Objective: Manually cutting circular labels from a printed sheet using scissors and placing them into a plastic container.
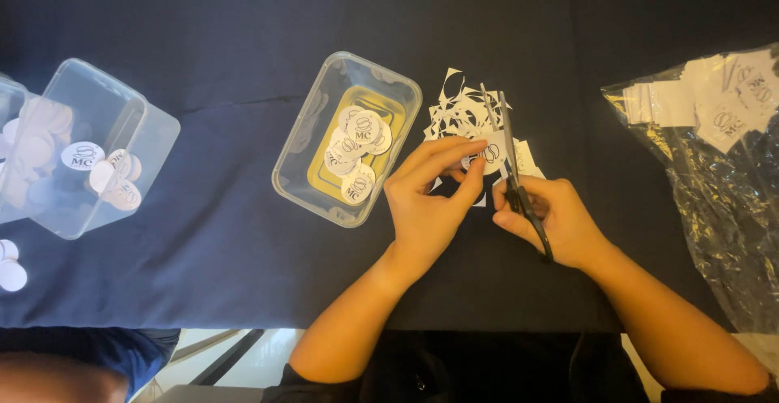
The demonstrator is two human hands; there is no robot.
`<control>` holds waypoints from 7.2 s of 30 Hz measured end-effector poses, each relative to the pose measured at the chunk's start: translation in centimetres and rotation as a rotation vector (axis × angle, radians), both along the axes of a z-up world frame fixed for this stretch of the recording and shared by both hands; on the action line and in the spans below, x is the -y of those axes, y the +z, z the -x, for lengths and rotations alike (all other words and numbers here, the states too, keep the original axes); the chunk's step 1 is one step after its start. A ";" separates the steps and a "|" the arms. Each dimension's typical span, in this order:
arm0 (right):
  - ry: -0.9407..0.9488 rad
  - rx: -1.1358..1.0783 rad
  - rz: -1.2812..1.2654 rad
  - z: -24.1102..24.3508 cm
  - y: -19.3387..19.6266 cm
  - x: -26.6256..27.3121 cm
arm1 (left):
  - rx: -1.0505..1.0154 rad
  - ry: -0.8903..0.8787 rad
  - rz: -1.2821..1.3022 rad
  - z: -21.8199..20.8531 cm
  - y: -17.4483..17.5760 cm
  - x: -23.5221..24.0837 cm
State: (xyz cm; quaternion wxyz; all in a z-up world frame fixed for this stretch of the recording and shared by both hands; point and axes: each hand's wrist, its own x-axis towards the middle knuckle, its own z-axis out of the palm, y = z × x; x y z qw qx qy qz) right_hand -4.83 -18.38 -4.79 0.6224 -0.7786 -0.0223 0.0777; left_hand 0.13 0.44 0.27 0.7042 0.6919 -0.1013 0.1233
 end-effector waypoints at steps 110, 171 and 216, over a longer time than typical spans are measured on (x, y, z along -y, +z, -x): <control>0.068 0.041 -0.337 0.5 1.0 -0.8 | -0.122 0.030 0.153 0.9 -1.9 1.3; -0.024 0.038 -0.188 0.3 -0.3 -0.9 | 0.020 0.096 0.063 1.5 -2.9 1.9; -0.015 -0.046 -0.001 -0.3 0.3 0.9 | 0.001 -0.153 0.111 -0.9 -1.9 -0.8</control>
